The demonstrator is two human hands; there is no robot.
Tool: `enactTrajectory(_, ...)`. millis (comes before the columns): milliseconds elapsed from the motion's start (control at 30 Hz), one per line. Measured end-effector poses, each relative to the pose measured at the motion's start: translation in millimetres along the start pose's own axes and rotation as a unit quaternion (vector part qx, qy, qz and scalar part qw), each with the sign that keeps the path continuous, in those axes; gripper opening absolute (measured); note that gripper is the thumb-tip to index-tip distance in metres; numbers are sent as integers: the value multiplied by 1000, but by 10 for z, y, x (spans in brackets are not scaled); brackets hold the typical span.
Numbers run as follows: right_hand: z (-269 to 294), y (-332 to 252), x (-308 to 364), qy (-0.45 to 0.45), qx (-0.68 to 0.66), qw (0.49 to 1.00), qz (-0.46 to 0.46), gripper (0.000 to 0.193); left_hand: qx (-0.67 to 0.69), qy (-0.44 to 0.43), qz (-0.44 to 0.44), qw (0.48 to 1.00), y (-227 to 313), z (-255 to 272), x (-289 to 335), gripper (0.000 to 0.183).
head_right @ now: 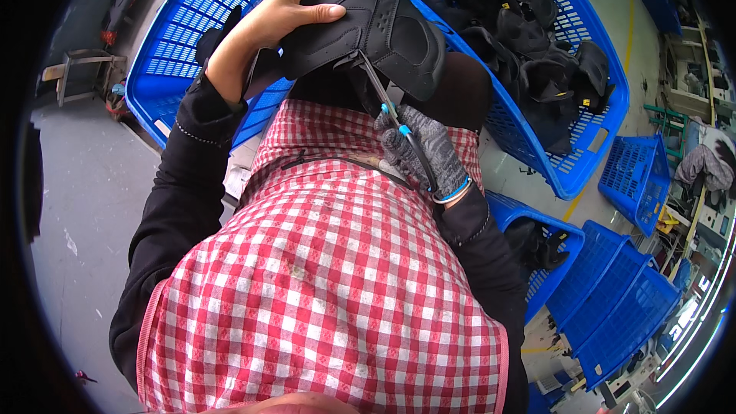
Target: The person picks up black fabric pieces from a blue basket and uses scissors to trim edges and remove excess material. The person repeatedly repositions the fabric and cuts along seams, then places the trimmed pieces back into the basket.
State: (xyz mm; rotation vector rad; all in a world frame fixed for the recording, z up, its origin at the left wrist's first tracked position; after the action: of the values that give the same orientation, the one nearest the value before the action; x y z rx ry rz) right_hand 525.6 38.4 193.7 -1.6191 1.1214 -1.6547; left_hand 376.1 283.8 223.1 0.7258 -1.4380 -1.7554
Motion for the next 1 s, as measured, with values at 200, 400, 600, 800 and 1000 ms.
enactTrajectory(200, 36, -128, -92, 47, 85, 989, 111, 37, -379, 176, -119, 901, 520, 106, 228, 78)
enactTrajectory(400, 175, -262, -78, 44, 198, 967, 158, 37, -480, 111, -315, 811, 900, -355, 766, 71)
enactTrajectory(600, 72, -115, -176, -4, 215, 964, 158, 39, -286, 48, -299, 909, 481, -136, 708, 68)
enactTrajectory(800, 2, -92, -280, -35, 170, 968, 180, 37, -221, -2, -282, 934, 307, -48, 624, 64)
enactTrajectory(1000, 8, 15, -73, -18, 99, 993, 57, 43, -225, 27, -286, 931, 386, -136, 606, 64)
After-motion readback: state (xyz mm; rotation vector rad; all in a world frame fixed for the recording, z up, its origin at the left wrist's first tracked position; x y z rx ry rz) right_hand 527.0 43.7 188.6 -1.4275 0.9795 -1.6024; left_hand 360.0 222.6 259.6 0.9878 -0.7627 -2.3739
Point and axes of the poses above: each hand's wrist, its own x-axis away from the middle knuckle, its own z-axis out of the back of the hand, y = z × x, the point moved 8 cm from there along -x, towards the middle knuckle, and after that the axes turned 12 degrees about y, right-handed, at the moved point
